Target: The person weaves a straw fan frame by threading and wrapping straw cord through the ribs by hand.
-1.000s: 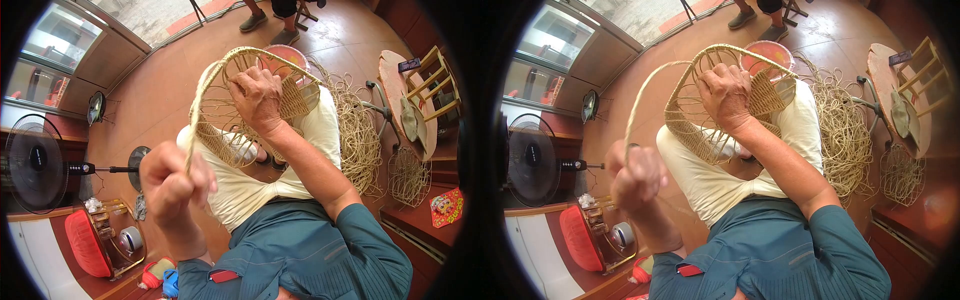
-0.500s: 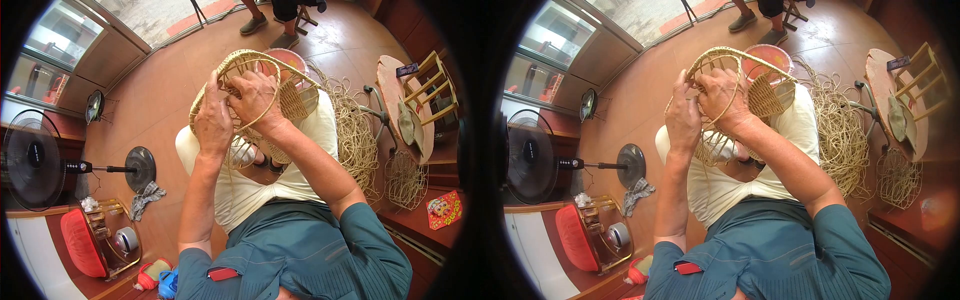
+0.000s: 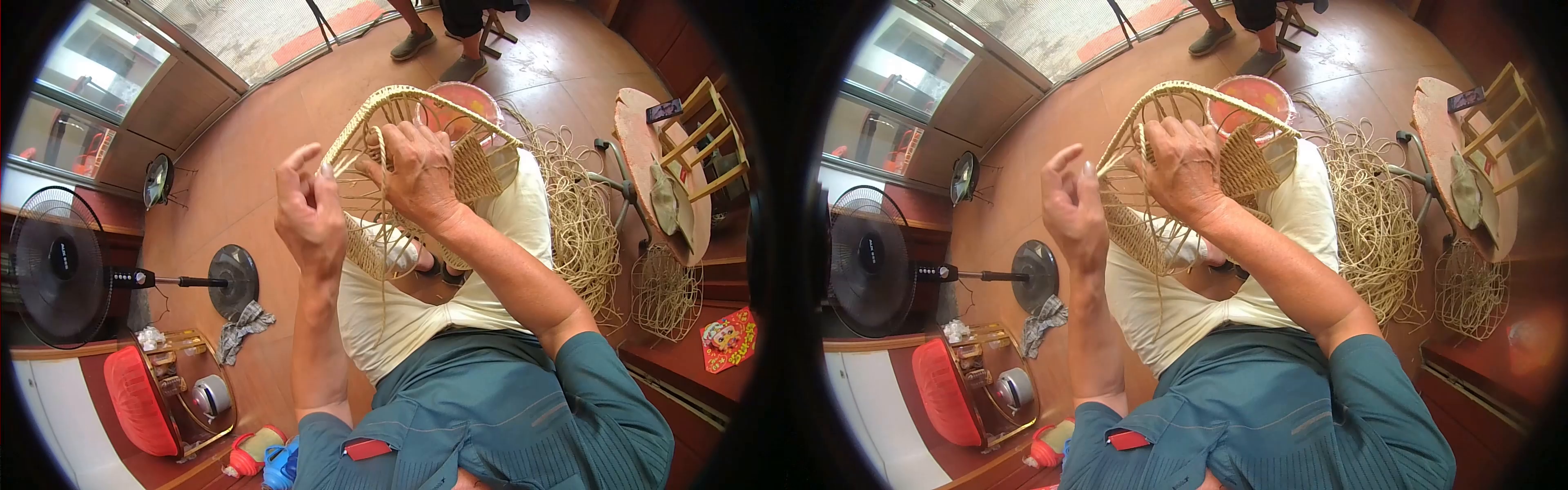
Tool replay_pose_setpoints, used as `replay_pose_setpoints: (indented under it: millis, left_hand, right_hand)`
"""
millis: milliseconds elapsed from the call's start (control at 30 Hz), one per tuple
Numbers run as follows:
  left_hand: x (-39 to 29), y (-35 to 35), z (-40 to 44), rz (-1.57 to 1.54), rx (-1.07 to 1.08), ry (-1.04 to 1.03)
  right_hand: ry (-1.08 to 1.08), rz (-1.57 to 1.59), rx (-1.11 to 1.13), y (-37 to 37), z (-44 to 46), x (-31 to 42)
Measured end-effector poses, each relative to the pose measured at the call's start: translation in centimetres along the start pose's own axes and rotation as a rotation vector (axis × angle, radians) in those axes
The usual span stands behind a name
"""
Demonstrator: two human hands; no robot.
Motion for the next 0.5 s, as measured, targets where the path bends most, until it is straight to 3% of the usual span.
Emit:
replay_pose_setpoints:
  millis: [167,267,333,467,500]
  left_hand:
    - [-5.6,3.0,-4.5,0.070,0.176,-0.076]
    - [-7.6,6.7,-5.9,-0.104,-0.013,-0.164]
    - [-8.3,12.1,-5.4,-0.466,-0.064,-0.247]
    - [-12.4,19.5,-3.0,-0.910,0.119,-0.496]
    - [-13.9,19.9,-2.4,-1.233,0.206,-0.454]
  right_hand:
    - [0.051,0.098,-0.114,-0.2,-0.3,0.6]
    - [0.054,0.184,-0.057,-0.3,-0.6,-0.3]
    - [0.031,0.227,-0.024,-0.2,-0.6,-0.5]
    - [-0.024,0.304,-0.018,0.6,-0.2,-0.9]
    - [-0.051,0.344,-0.007,0.7,-0.1,-1.1]
Point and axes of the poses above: each hand's wrist, its own z-axis towards the middle knuckle, its own y-axis out of the back of the hand, x = y × z, the point moved 2 cm from there along z, towards the middle knuckle, and after that the axes turned 9 degrees about -z, right-handed, at the moved point
